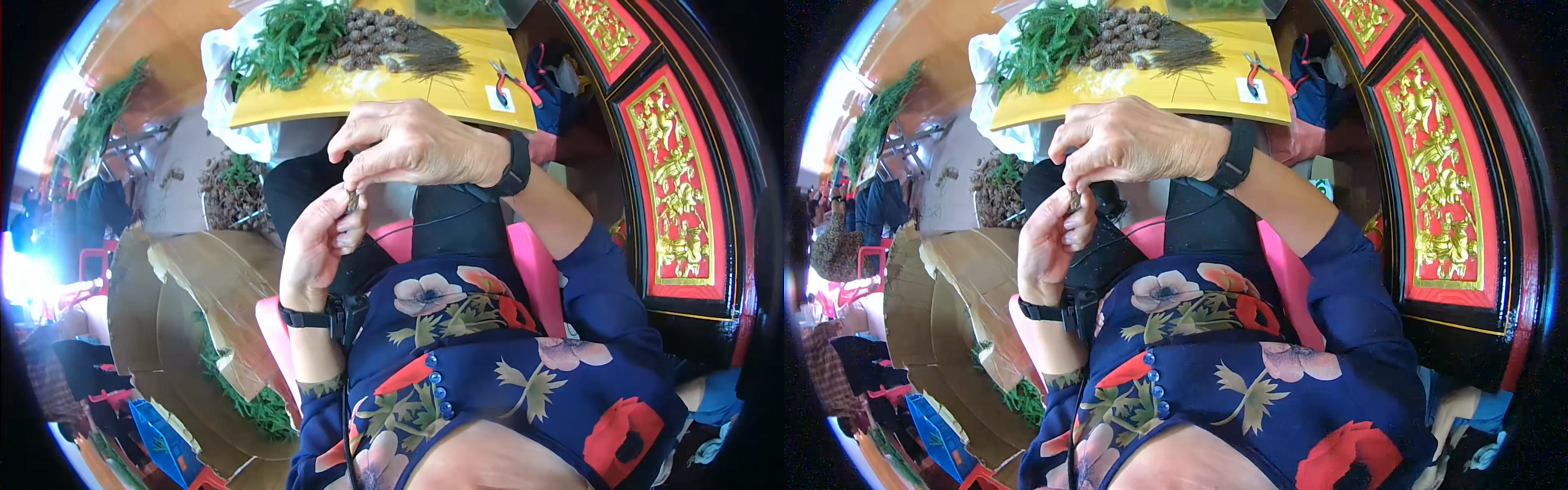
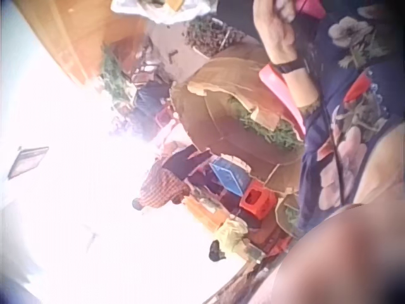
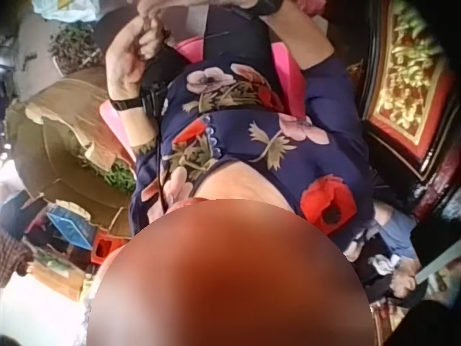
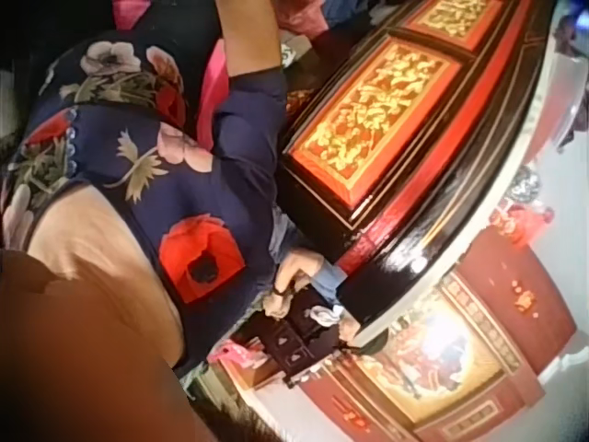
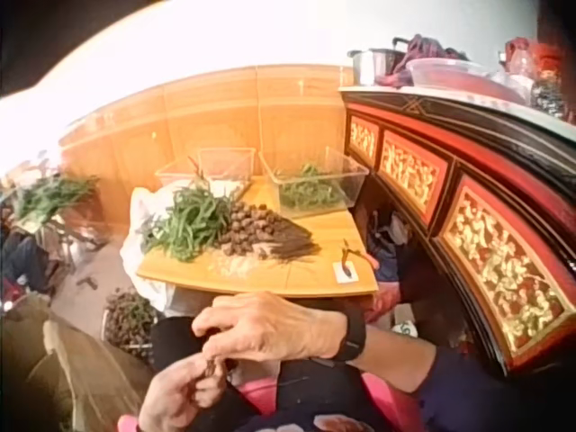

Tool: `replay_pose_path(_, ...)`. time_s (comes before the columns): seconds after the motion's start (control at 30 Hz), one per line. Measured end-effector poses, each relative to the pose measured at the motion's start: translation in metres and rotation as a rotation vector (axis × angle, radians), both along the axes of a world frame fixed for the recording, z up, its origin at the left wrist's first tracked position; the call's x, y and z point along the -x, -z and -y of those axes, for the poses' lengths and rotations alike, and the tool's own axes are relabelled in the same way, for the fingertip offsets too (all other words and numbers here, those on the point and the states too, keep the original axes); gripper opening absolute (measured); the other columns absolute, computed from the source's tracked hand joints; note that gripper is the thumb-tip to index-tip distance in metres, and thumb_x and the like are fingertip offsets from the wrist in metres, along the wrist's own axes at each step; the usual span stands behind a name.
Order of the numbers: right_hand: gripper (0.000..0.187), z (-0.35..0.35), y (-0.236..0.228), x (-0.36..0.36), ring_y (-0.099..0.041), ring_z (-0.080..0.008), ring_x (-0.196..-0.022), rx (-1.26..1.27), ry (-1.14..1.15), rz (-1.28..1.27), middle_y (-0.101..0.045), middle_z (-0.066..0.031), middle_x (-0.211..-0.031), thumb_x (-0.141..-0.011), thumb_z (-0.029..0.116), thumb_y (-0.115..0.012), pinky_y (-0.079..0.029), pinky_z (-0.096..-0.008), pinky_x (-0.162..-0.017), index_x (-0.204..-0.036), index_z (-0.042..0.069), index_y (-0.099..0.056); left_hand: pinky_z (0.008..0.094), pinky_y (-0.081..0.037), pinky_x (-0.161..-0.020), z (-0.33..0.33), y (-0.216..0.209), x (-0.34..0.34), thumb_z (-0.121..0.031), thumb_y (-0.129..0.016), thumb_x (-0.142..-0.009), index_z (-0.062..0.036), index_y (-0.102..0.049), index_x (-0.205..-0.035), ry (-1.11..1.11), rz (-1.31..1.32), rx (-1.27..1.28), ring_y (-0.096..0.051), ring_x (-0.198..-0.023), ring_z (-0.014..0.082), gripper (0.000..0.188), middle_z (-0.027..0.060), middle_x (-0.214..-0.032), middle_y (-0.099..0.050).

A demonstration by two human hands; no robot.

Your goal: Sorting and cleaning dried plant parts and trimming green stems using hand tools.

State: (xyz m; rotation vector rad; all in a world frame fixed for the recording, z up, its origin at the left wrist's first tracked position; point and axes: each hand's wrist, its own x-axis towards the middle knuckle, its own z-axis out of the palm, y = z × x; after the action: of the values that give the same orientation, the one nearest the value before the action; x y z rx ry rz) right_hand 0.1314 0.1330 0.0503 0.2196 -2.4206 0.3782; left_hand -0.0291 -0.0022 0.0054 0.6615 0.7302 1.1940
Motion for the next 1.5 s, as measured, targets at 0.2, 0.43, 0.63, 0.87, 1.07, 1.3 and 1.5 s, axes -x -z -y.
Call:
replay_pose_path(0.2, 0.008, 0.016, 0.012, 0.000, -0.059, -0.0231, -0.084, 0.152, 0.218, 0.009, -0.062, -0.0060, -0.087, -0.081, 0.013, -0.064, -0.048, -0.0323, -0.072, -0.083, 0.005, -0.064, 0.0234, -0.031, -0.046, -0.002, -0.005, -0.015, -0.017, -0.048, -0.094, -0.0027, -0.051, -0.094, -0.264, -0.634, -0.242, -0.036, -0.049, 0.0089, 0.014, -0.0017, -0.062, -0.041)
replay_pose_path(0.43, 0.013, 0.031, 0.054, 0.007, -0.056, -0.0082, -0.073, 1.257, 0.163, -0.049, -0.061, 0.0007, -0.080, -0.088, 0.016, -0.061, -0.045, -0.0229, -0.067, -0.087, 0.003, -0.063, 0.0380, -0.045, -0.058, -0.006, -0.014, -0.035, -0.014, -0.050, -0.093, -0.0005, -0.049, -0.097, -0.522, -1.253, -0.343, -0.059, -0.065, 0.0309, 0.014, 0.0181, -0.075, -0.058)
replay_pose_path(0.63, 0.015, 0.032, 0.056, 0.005, -0.046, -0.0004, -0.064, 1.533, 0.112, -0.040, -0.056, 0.0054, -0.076, -0.090, 0.019, -0.060, -0.036, -0.0161, -0.058, -0.089, 0.004, -0.061, 0.0379, -0.045, -0.058, -0.012, 0.000, -0.045, -0.015, -0.052, -0.092, -0.0019, -0.049, -0.098, -0.631, -1.417, -0.421, -0.059, -0.066, 0.0314, 0.015, 0.0170, -0.075, -0.059)
replay_pose_path(0.87, 0.010, 0.020, 0.067, -0.012, -0.039, -0.0001, -0.059, 1.720, 0.071, -0.072, -0.051, 0.0065, -0.072, -0.090, 0.016, -0.059, -0.030, -0.0153, -0.053, -0.091, 0.006, -0.060, 0.0383, -0.047, -0.061, -0.028, -0.006, -0.041, -0.018, -0.055, -0.090, -0.0020, -0.051, -0.099, -0.502, -1.464, -0.441, -0.061, -0.071, 0.0322, 0.019, 0.0167, -0.078, -0.061)
replay_pose_path(1.07, 0.009, 0.011, 0.082, -0.020, -0.037, -0.0014, -0.057, 1.864, 0.044, -0.154, -0.047, 0.0067, -0.071, -0.091, 0.013, -0.057, -0.029, -0.0165, -0.051, -0.092, 0.005, -0.059, 0.0350, -0.047, -0.068, -0.107, 0.001, 0.065, -0.024, -0.054, -0.091, -0.0024, -0.056, -0.103, -0.607, -1.505, -0.301, -0.061, -0.076, 0.0274, 0.025, 0.0134, -0.083, -0.063)
replay_pose_path(1.3, 0.009, 0.011, 0.085, -0.023, -0.036, -0.0018, -0.056, 1.902, 0.153, -0.153, -0.046, 0.0066, -0.069, -0.091, 0.012, -0.056, -0.029, -0.0170, -0.051, -0.090, 0.004, -0.058, 0.0429, -0.046, -0.073, -0.214, 0.011, 0.201, -0.008, -0.052, -0.083, -0.0108, -0.055, -0.108, -0.539, -2.359, -0.438, -0.056, -0.095, 0.0320, 0.026, 0.0135, -0.106, -0.057)
replay_pose_path(1.5, 0.009, 0.012, 0.076, -0.025, -0.035, -0.0016, -0.056, 1.870, 0.200, -0.120, -0.045, 0.0069, -0.067, -0.091, 0.012, -0.057, -0.028, -0.0173, -0.051, -0.088, 0.003, -0.058, 0.0405, -0.046, -0.078, -0.262, 0.025, 0.254, -0.003, -0.052, -0.079, -0.0136, -0.059, -0.107, -0.484, -2.655, -0.825, -0.051, -0.106, 0.0304, 0.031, 0.0111, -0.118, -0.052)
